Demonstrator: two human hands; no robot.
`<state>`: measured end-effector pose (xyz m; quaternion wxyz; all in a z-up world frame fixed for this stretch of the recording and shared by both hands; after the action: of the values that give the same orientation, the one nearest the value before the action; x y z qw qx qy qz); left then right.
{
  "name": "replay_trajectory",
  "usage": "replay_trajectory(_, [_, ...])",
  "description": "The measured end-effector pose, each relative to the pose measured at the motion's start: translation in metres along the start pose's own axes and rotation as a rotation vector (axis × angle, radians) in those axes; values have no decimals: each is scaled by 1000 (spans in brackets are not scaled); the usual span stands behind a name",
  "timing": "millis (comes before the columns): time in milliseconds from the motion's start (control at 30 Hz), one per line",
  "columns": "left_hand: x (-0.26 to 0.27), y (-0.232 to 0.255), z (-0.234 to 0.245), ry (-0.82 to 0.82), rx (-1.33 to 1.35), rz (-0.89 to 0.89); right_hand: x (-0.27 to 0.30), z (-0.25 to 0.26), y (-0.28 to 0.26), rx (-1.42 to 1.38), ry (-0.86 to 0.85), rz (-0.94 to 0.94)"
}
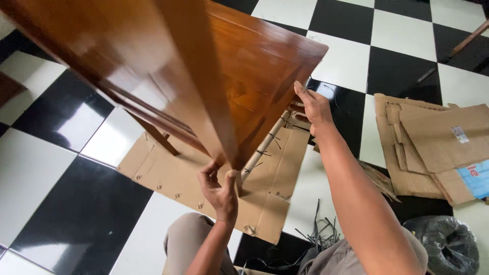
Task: Wrapping a wooden chair leg with cardboard and securing it with plastic ties
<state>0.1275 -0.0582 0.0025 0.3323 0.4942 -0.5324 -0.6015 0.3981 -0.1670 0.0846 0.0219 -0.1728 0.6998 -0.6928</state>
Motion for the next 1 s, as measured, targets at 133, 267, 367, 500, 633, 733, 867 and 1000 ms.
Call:
replay_trajectory(133, [10, 10, 5, -57, -38, -69, -9, 15, 20, 13, 70, 48])
replay_trajectory(267, [15, 9, 10, -27, -74, 369, 31, 7, 8, 273, 60, 135])
replay_trajectory(367, [39, -84, 9, -79, -155, 757, 31, 39, 34, 547, -28, 42])
replay_trajectory(500, [63, -124, 5, -180, -42, 905, 33, 119, 53, 991, -109, -94])
replay_trajectory(633, [99, -85, -24, -540, -185, 1046, 19, 202, 84, 1166, -101, -129])
replay_trajectory(733, [132, -78, -50, -809, -179, 1022, 20, 237, 85, 1190, -39, -233])
replay_trajectory(867, [143, -55, -82, -983, -218, 902, 12, 275, 105, 1338, -81, -163])
replay_trajectory(1000, [147, -72, -114, -1089, -382, 497, 24, 278, 103, 1431, -187, -214])
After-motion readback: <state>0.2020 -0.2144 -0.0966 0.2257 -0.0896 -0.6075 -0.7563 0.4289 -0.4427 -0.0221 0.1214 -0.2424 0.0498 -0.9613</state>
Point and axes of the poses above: each hand's wrist, its own x-axis away from the middle knuckle, its own z-axis out of the back of the hand, y = z × x, the point moved 2 cm from there along -x, towards the middle knuckle, and after that the axes turned 13 degrees about -x, right-handed, at the moved point
